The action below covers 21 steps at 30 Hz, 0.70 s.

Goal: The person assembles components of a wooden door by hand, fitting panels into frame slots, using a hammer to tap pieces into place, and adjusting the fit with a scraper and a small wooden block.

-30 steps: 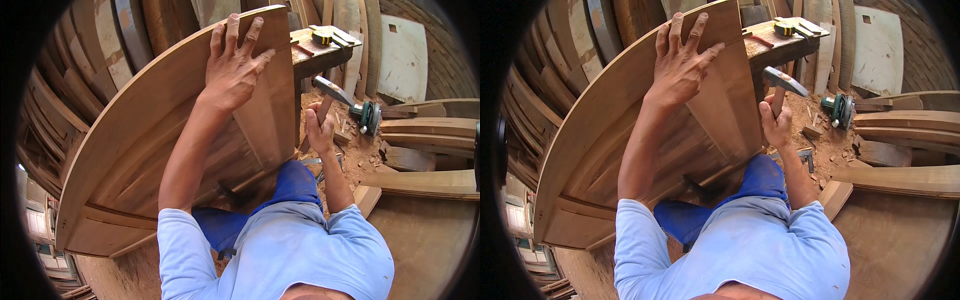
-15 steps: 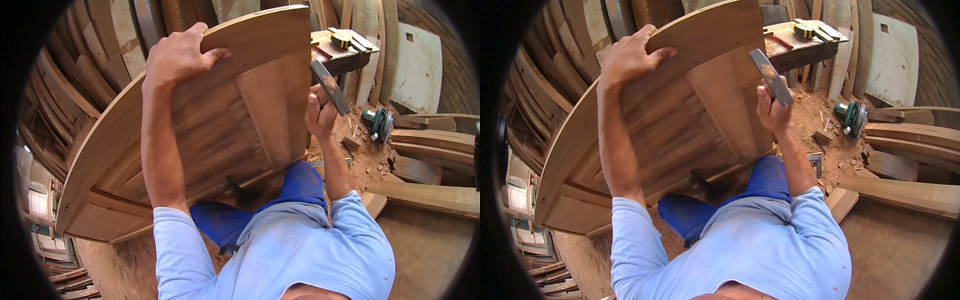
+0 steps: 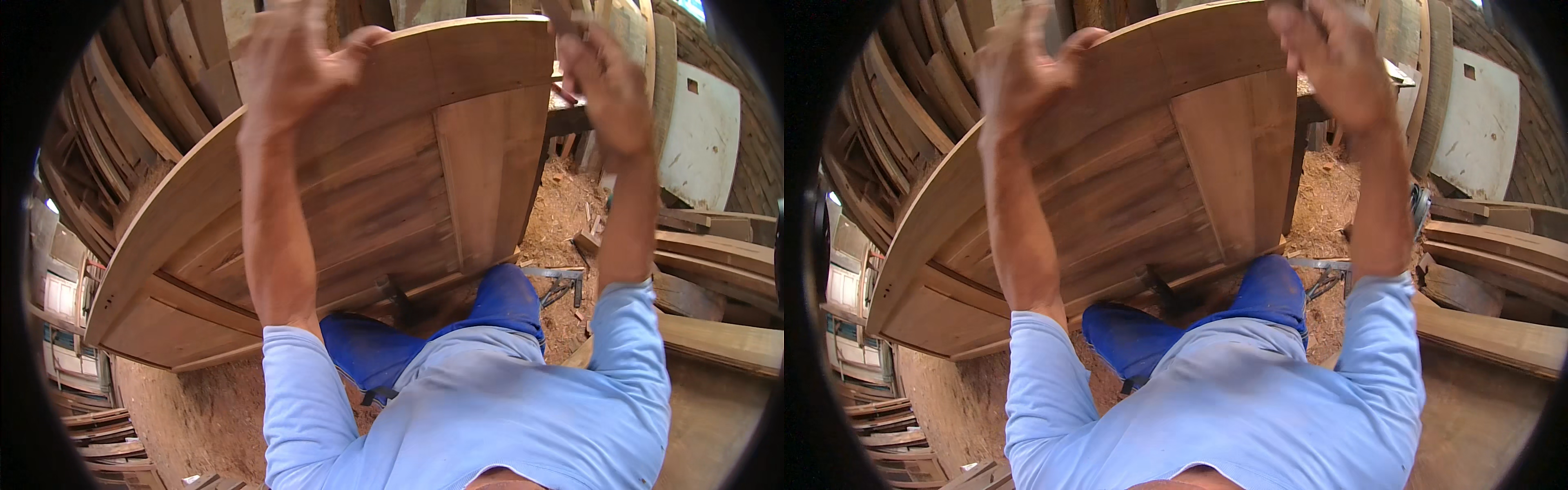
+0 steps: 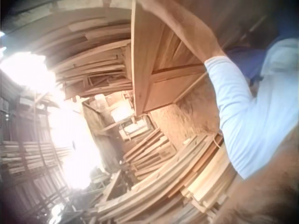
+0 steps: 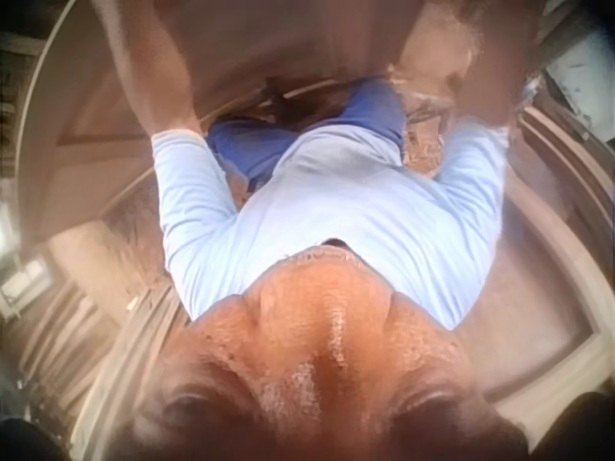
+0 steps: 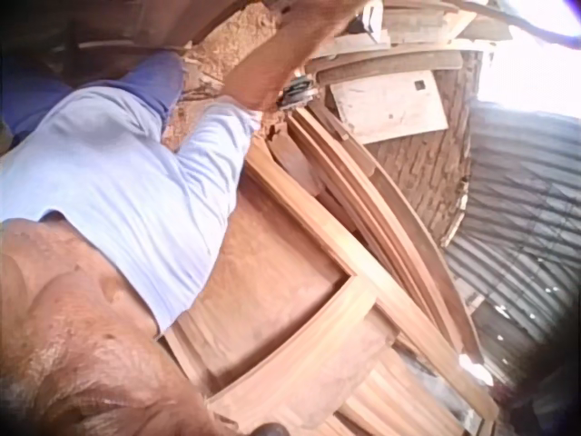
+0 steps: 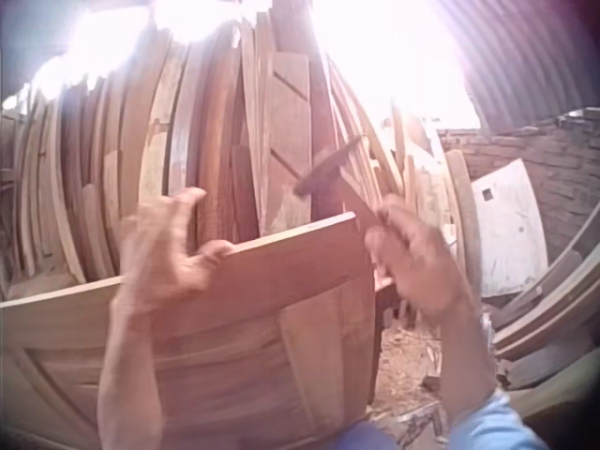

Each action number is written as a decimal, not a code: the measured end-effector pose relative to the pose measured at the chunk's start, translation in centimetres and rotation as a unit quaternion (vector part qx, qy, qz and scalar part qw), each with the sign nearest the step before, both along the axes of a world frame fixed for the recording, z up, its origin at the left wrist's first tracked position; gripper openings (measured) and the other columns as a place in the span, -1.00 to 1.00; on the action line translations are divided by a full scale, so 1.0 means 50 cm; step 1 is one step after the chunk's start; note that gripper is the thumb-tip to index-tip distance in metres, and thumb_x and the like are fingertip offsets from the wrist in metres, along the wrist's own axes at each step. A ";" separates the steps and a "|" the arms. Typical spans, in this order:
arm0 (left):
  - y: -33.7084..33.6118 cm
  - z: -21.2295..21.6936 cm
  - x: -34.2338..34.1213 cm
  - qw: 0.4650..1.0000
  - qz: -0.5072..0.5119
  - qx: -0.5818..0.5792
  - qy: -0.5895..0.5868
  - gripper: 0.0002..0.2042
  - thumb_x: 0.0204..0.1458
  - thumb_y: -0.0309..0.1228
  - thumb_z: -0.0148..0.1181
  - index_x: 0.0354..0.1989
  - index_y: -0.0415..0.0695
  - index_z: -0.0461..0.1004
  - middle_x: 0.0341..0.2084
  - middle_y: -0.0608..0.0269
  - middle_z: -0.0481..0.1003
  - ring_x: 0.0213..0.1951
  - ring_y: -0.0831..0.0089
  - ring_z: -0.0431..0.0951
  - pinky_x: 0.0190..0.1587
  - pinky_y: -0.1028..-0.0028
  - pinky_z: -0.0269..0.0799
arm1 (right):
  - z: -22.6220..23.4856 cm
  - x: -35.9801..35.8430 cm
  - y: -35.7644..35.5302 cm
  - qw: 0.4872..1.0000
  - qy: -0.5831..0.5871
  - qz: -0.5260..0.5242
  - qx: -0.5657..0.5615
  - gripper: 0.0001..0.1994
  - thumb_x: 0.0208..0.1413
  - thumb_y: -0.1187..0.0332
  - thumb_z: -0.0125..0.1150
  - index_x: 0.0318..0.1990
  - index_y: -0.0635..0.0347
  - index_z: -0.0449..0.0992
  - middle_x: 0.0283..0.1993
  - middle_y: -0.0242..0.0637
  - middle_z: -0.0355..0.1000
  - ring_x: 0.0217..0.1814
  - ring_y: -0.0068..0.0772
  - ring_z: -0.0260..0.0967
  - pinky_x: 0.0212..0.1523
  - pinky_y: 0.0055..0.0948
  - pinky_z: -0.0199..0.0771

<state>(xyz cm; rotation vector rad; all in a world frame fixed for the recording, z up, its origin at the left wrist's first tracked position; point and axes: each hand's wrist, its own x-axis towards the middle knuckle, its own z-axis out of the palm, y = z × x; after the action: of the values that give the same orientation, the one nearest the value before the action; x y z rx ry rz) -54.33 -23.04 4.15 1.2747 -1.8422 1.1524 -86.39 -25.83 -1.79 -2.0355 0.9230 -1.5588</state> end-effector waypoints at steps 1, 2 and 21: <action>0.018 0.008 0.047 0.995 0.031 -0.095 -0.021 -0.38 0.08 0.15 0.21 0.16 -0.06 0.48 -0.14 -0.01 0.61 -0.02 0.05 0.60 0.03 0.06 0.46 | 0.056 0.017 0.008 1.000 0.000 -0.006 -0.018 -0.63 0.32 0.18 0.14 0.08 0.31 0.49 -0.31 -0.37 0.44 -0.29 -0.51 0.36 -0.22 -0.44 0.40; 0.011 0.022 0.085 0.993 0.029 -0.112 0.004 -0.22 0.01 0.38 0.20 0.21 -0.01 0.46 -0.10 0.06 0.64 0.00 0.06 0.62 0.03 0.11 0.49 | 0.117 0.012 0.025 0.998 0.024 -0.033 -0.044 -0.66 0.31 0.25 0.12 0.04 0.36 0.51 -0.31 -0.30 0.50 -0.26 -0.41 0.43 -0.18 -0.36 0.45; 0.068 -0.070 0.200 0.957 0.212 0.096 0.172 -0.51 0.29 0.02 -0.20 -0.36 0.17 0.72 -0.29 0.15 0.68 -0.23 0.05 0.71 -0.17 0.06 0.62 | 0.151 0.204 -0.150 0.984 0.171 0.049 0.007 -0.69 0.34 0.00 0.13 -0.10 0.04 0.52 -0.38 -0.55 0.29 -0.39 -0.72 0.18 -0.35 -0.65 0.18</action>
<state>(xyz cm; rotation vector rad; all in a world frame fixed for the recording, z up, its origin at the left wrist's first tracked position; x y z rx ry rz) -44.32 -19.65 0.65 1.9180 -1.4870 0.8931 -76.19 -33.32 5.76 -2.3462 0.9320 -1.1679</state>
